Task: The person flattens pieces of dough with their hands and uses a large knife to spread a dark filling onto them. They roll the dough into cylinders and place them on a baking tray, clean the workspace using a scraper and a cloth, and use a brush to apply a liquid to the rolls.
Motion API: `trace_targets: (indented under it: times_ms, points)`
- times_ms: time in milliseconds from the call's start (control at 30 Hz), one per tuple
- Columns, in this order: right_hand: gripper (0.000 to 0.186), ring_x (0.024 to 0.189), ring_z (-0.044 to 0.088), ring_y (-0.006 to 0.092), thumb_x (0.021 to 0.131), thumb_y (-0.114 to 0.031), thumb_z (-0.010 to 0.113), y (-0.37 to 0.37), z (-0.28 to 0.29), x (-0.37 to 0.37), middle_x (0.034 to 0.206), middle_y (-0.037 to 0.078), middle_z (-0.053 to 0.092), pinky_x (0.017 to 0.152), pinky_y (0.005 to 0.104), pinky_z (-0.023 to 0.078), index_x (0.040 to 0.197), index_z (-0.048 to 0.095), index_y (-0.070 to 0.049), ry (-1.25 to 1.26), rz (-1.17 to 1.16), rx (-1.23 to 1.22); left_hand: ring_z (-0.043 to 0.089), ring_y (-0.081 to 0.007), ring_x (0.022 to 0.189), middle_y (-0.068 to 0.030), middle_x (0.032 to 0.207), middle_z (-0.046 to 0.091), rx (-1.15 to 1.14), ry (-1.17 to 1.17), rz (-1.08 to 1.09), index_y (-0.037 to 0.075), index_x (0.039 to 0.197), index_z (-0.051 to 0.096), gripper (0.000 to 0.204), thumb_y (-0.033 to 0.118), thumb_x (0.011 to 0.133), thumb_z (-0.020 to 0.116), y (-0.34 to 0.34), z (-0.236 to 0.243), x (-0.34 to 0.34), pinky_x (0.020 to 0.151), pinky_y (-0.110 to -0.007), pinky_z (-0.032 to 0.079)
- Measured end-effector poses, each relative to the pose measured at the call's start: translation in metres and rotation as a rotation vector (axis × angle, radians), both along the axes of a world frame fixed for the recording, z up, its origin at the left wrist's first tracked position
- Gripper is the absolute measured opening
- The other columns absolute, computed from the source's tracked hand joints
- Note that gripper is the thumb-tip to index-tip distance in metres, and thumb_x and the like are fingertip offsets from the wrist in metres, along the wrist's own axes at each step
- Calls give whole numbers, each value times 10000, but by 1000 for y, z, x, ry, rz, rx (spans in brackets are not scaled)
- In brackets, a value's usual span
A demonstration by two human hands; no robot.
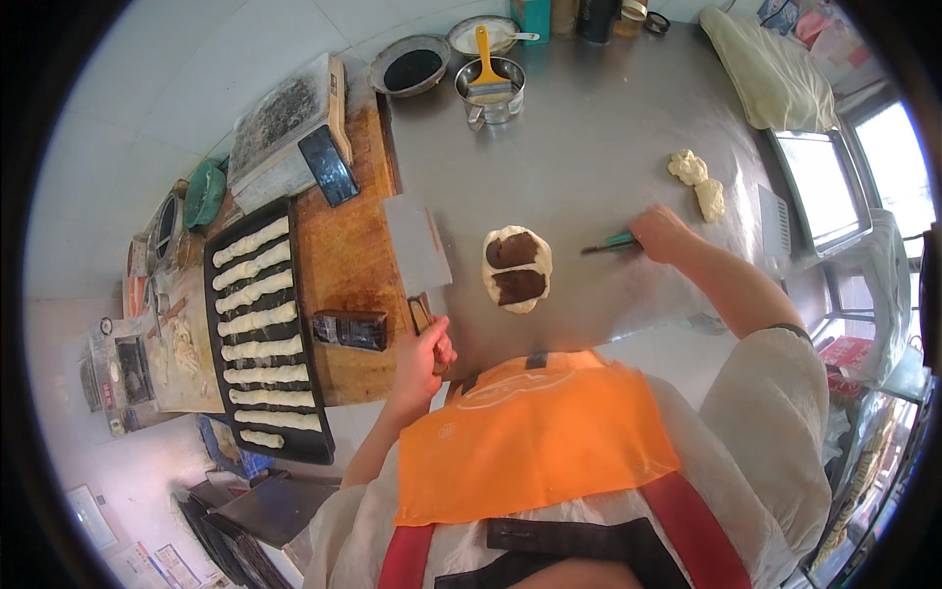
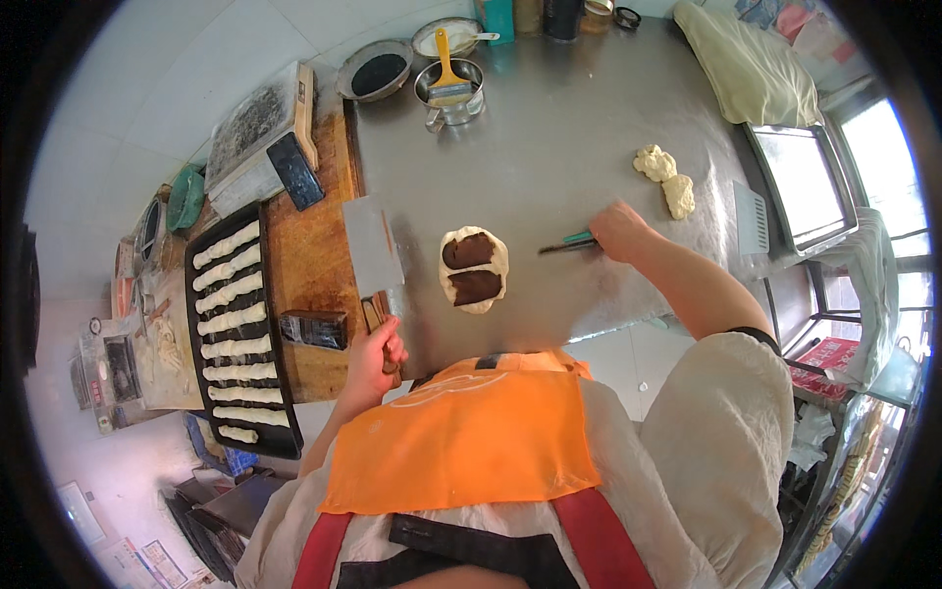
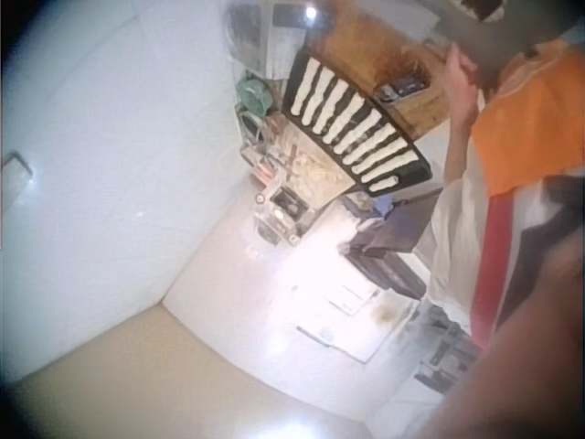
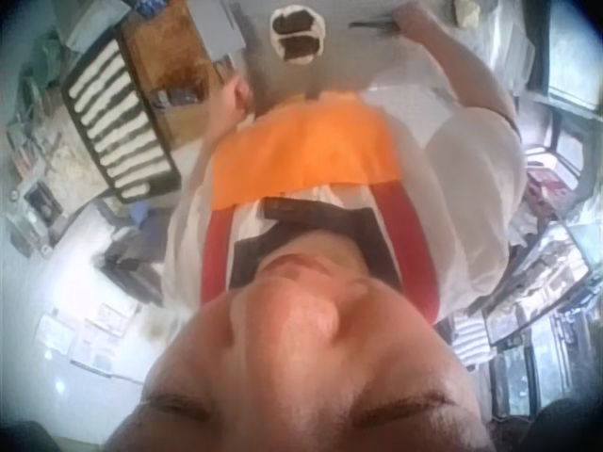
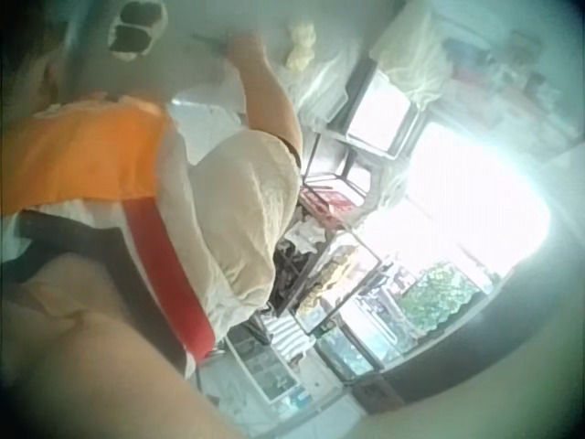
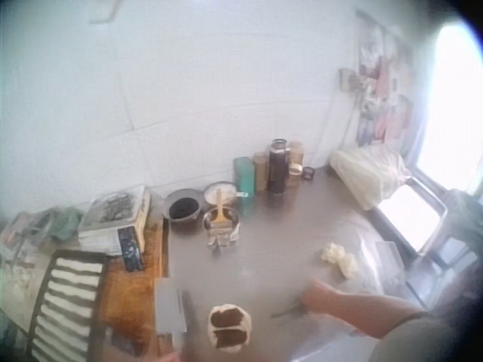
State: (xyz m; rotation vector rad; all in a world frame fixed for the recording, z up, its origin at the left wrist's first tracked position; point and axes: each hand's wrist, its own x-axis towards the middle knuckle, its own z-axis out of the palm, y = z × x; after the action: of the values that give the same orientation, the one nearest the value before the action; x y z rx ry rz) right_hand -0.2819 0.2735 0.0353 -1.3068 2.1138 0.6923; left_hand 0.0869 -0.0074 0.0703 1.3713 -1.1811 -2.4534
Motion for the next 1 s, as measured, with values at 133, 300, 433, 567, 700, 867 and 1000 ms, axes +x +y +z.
trace_targets:
  times_ms: [133,300,433,567,700,867,1000]
  points:
    - [370,878,684,369,818,-144,658,28,13,41,962,148,713,780,459,549,1184,631,-94,-277,-299,-391,427,-115,482,8,584,449,-46,-4,-183,56,946,539,232,267,1025,590,10,22,16,520,-297,378]
    - [521,793,686,332,825,-117,633,-7,21,162,971,123,679,660,438,569,1332,517,-94,-354,-135,-1065,404,-111,475,6,585,443,53,36,-213,49,943,515,367,397,1060,513,24,30,16,495,-293,360]
    - [522,693,651,289,815,-64,601,-21,19,183,872,108,615,578,408,548,1326,495,-52,-214,38,-1146,379,-107,467,6,579,425,39,6,-292,53,947,509,379,411,1068,486,27,38,19,471,-287,331]
    - [504,683,645,292,826,-58,592,-20,6,171,827,106,596,568,404,542,1313,468,-30,-124,78,-1105,360,-108,457,9,572,411,12,-18,-377,50,944,515,381,404,1077,464,31,49,25,458,-276,305]
    - [472,692,652,296,850,-59,567,-19,6,167,822,111,593,566,411,538,1307,455,-19,-137,82,-1019,356,-106,457,10,571,416,-26,4,-466,41,927,529,396,397,1083,450,29,49,36,454,-268,281]
    - [463,701,659,305,858,-67,563,-26,2,175,842,130,603,590,421,542,1304,448,-16,-120,56,-971,367,-95,482,20,565,414,-50,-7,-489,46,906,543,394,385,1085,448,26,54,49,462,-264,277]
    - [488,737,673,328,864,-68,558,-34,-1,171,876,151,617,629,430,547,1331,425,-15,-111,-18,-863,369,-88,495,28,566,414,-123,-75,-532,54,904,556,393,386,1085,448,28,56,57,478,-256,287]
